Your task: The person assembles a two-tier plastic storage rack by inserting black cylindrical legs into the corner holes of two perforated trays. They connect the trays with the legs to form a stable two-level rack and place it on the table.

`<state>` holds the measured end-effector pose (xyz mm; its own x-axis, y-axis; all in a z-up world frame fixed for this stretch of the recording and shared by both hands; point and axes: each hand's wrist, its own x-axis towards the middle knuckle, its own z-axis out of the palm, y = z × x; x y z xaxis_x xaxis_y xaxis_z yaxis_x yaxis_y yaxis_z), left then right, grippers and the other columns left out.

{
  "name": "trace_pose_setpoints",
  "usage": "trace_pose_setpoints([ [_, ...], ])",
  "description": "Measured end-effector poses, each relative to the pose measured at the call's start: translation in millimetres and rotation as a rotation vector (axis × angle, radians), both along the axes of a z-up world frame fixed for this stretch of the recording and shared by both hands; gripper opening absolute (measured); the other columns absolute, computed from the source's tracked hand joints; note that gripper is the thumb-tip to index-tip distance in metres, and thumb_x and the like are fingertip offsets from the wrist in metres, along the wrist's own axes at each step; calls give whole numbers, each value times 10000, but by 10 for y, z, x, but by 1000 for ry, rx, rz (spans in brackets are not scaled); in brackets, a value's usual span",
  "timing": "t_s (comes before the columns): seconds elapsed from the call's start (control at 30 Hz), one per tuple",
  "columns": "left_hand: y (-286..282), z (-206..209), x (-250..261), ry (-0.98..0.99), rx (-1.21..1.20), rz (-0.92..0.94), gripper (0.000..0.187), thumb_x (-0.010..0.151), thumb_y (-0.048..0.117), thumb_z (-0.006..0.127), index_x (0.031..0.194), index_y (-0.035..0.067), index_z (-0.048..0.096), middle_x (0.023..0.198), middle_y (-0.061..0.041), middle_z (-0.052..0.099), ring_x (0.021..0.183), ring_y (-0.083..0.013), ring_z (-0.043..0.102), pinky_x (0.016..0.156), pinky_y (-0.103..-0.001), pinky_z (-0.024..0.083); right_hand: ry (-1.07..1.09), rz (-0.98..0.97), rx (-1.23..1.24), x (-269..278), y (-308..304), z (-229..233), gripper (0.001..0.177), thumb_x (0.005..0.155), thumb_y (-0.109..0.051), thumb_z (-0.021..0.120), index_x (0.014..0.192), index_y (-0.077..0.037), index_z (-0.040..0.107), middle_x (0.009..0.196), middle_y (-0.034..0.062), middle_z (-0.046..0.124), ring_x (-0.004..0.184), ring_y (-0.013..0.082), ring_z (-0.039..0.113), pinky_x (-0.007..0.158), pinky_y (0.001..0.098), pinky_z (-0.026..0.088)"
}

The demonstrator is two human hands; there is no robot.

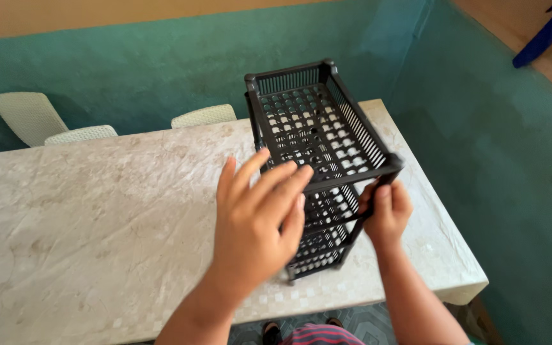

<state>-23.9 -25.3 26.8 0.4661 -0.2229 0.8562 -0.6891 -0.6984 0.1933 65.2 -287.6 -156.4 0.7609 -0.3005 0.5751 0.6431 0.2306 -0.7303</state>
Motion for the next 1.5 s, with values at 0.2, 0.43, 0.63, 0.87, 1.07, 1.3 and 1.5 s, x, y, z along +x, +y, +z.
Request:
trace_pose_setpoints([
  [0.2, -147, -112, 335, 93, -15, -286, 381, 902, 261, 778, 1252, 123, 724, 1307, -87, 700, 1336, -377, 557, 1173, -577, 344, -100, -139, -25, 273, -356, 125, 261, 1116, -280, 550, 1198, -33, 541, 895, 68, 634, 693, 126, 572, 626, 254, 476],
  [0.43, -235, -158, 420, 52, 4, -270, 348, 938, 240, 761, 1262, 121, 715, 1306, -59, 705, 1336, -358, 565, 1180, -553, 373, -152, -555, -238, -196, -69, 143, 256, 1085, 1, 641, 1308, -23, 517, 1148, 63, 556, 985, 109, 563, 864, 249, 499],
  [0.63, -246, -111, 481, 102, -9, -322, 307, 919, 243, 769, 1194, 114, 719, 1268, -50, 711, 1324, -363, 574, 1176, -542, 385, 20, -174, -395, -482, 679, 134, 495, 825, 12, 809, 1222, -1, 514, 1094, 69, 615, 948, 134, 645, 828, 273, 552],
  [0.87, -423, -87, 526, 70, 24, -359, 267, 930, 220, 757, 1170, 111, 715, 1227, -46, 729, 1334, -327, 577, 1177, -578, 352, 34, -91, -337, -500, 474, 221, 334, 911, 69, 743, 1176, 11, 549, 1034, 62, 660, 941, 118, 659, 808, 267, 556],
  [1.07, -665, -166, 546, 64, 49, -417, 329, 953, 153, 726, 1280, 135, 700, 1229, -40, 717, 1277, -281, 615, 1171, -554, 384, -16, -119, -219, -528, 253, 177, 391, 937, 61, 698, 1274, 19, 503, 1104, 50, 647, 1008, 112, 637, 877, 263, 542],
  [1.3, -745, -164, 613, 30, 26, -406, 344, 909, 54, 688, 1227, 174, 746, 1105, -3, 713, 1169, -237, 662, 1140, -540, 432, 139, -370, -318, -450, 330, 174, 225, 998, -21, 687, 1204, 62, 649, 931, 54, 690, 783, 76, 605, 674, 225, 501],
  [1.5, -742, -150, 599, 67, 1, -402, 275, 908, 96, 741, 1175, 161, 765, 1029, 25, 721, 1044, -186, 680, 1104, -507, 440, -35, -262, -324, -495, 343, 243, 240, 1071, -108, 614, 1218, 82, 623, 975, 53, 702, 834, 86, 659, 750, 230, 555],
])
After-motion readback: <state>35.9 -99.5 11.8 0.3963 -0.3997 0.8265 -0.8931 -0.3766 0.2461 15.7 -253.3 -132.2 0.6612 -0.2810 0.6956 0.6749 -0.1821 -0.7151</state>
